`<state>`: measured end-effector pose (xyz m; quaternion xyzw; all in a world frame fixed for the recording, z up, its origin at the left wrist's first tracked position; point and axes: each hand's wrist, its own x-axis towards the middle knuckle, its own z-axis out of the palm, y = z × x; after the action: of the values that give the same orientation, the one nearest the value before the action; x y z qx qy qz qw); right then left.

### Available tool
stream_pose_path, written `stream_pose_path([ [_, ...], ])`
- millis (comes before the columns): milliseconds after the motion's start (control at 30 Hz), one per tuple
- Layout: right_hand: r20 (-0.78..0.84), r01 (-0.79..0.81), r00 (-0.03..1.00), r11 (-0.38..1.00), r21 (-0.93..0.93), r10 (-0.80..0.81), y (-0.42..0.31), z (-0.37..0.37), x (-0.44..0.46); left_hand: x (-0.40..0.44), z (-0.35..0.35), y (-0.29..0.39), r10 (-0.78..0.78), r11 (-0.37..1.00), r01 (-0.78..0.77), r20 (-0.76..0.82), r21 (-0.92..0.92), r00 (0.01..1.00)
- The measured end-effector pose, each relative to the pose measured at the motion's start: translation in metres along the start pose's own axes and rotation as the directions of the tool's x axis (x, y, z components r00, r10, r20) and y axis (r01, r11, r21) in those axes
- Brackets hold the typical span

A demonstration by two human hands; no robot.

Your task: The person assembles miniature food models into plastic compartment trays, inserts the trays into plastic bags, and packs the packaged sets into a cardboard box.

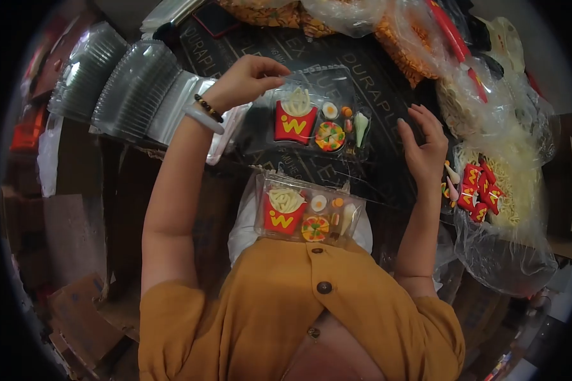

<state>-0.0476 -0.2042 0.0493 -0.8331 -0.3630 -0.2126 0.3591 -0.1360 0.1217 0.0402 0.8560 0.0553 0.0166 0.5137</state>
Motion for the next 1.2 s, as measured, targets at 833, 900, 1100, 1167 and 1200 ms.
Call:
stream_pose_path([
  [833,0.487,0.397,0.762,0.902,0.169,-0.426,-0.068,0.108,0.009,-0.017,-0.062,-0.078,0.065,0.82,0.378,-0.727,0.429,0.684],
  [900,0.41,0.446,0.783,0.882,0.155,-0.468,-0.069,0.109,0.007,-0.012,-0.044,-0.094,0.402,0.711,0.228,-0.65,0.666,0.644],
  [1100,0.209,0.461,0.854,0.879,0.122,-0.477,-0.078,0.093,0.02,-0.044,0.026,-0.004,-0.11,0.971,0.046,-0.271,-0.234,0.956],
  [1167,0.229,0.442,0.858,0.888,0.129,-0.46,-0.075,0.096,0.021,-0.051,0.048,-0.001,-0.106,0.958,0.064,-0.139,-0.278,0.985],
  [1200,0.255,0.421,0.861,0.898,0.128,-0.44,-0.072,0.097,0.021,-0.051,0.057,-0.006,-0.112,0.945,0.079,-0.085,-0.317,0.99],
])
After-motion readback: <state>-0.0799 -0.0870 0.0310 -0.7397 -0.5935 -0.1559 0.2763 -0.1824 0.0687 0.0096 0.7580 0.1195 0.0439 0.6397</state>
